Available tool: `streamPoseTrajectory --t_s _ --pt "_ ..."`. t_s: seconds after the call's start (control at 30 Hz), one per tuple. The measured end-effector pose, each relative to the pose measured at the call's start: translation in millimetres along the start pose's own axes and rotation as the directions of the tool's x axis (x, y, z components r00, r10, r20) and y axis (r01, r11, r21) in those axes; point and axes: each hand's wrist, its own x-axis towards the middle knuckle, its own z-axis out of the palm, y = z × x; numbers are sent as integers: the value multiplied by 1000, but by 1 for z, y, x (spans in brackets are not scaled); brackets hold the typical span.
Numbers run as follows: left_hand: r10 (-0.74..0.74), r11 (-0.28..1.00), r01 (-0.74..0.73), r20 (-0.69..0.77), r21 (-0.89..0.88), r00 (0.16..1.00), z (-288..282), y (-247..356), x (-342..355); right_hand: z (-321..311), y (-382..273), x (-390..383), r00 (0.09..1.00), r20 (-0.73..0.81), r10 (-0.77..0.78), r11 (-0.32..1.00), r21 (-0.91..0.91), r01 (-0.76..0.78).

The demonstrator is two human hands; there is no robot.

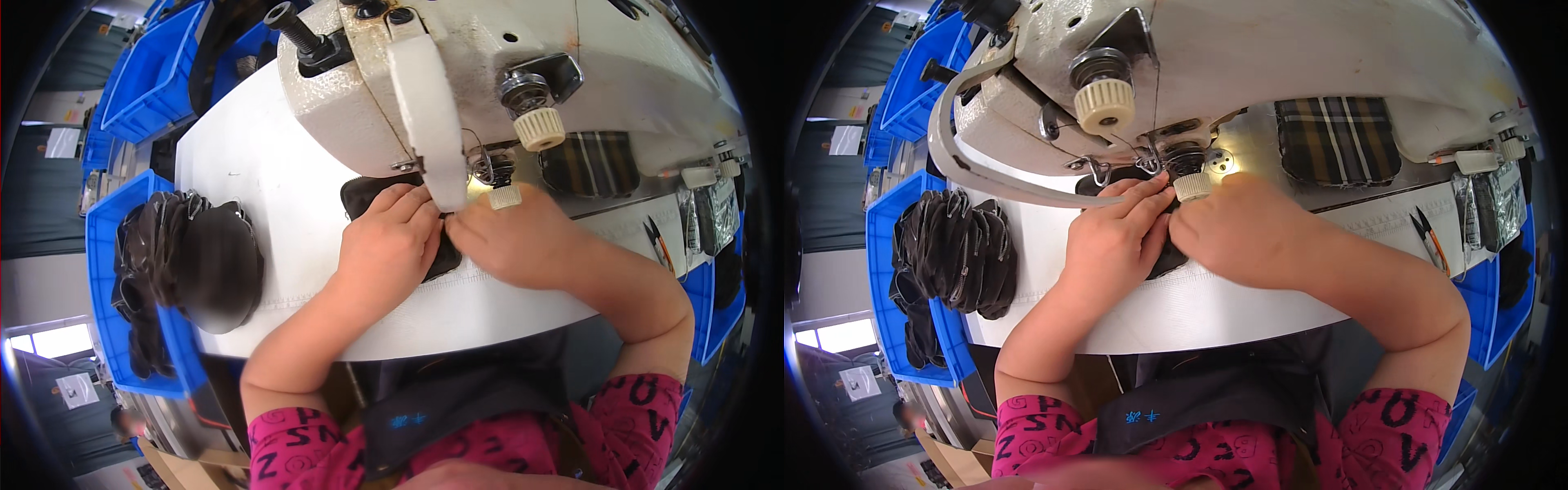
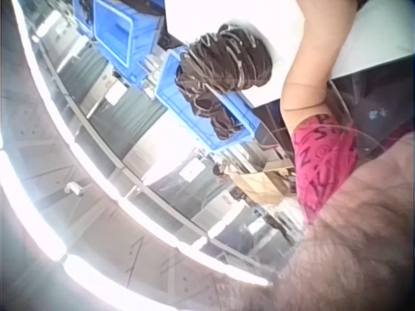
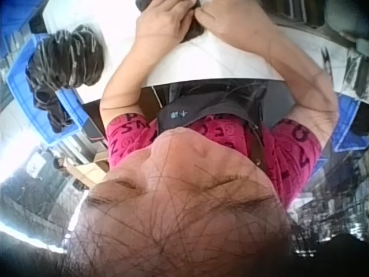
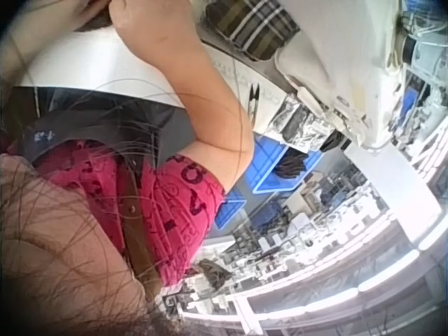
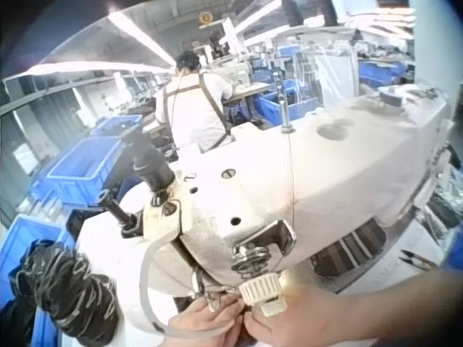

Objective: Sewing a small leather pouch component using an industrial sewing machine.

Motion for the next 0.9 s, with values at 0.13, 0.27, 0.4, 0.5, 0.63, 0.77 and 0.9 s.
streamPoseTrajectory --t_s 0.13,0.27,0.4,0.5,0.63,0.77,0.9 --pt "-29 999 29 15 -13 999 -3 1 0 -3 14 -2 954 185 237 970 -101 -221" --pt "-57 996 59 37 -60 998 -4 0 0 1 13 -3 962 135 236 971 -58 -230" --pt "-61 995 63 40 -73 997 -6 0 0 2 15 -2 969 111 220 975 -53 -216" --pt "-55 995 58 46 -80 997 -7 -1 0 -1 15 -1 968 123 218 976 -35 -215" --pt "-48 995 53 56 -86 997 -7 -1 0 4 18 -2 974 123 188 982 -33 -185" --pt "-36 997 41 71 -67 997 -4 -3 -1 6 19 -2 972 98 212 977 9 -214" --pt "-59 997 63 90 -48 994 -6 0 -3 4 12 0 971 70 230 973 1 -231"
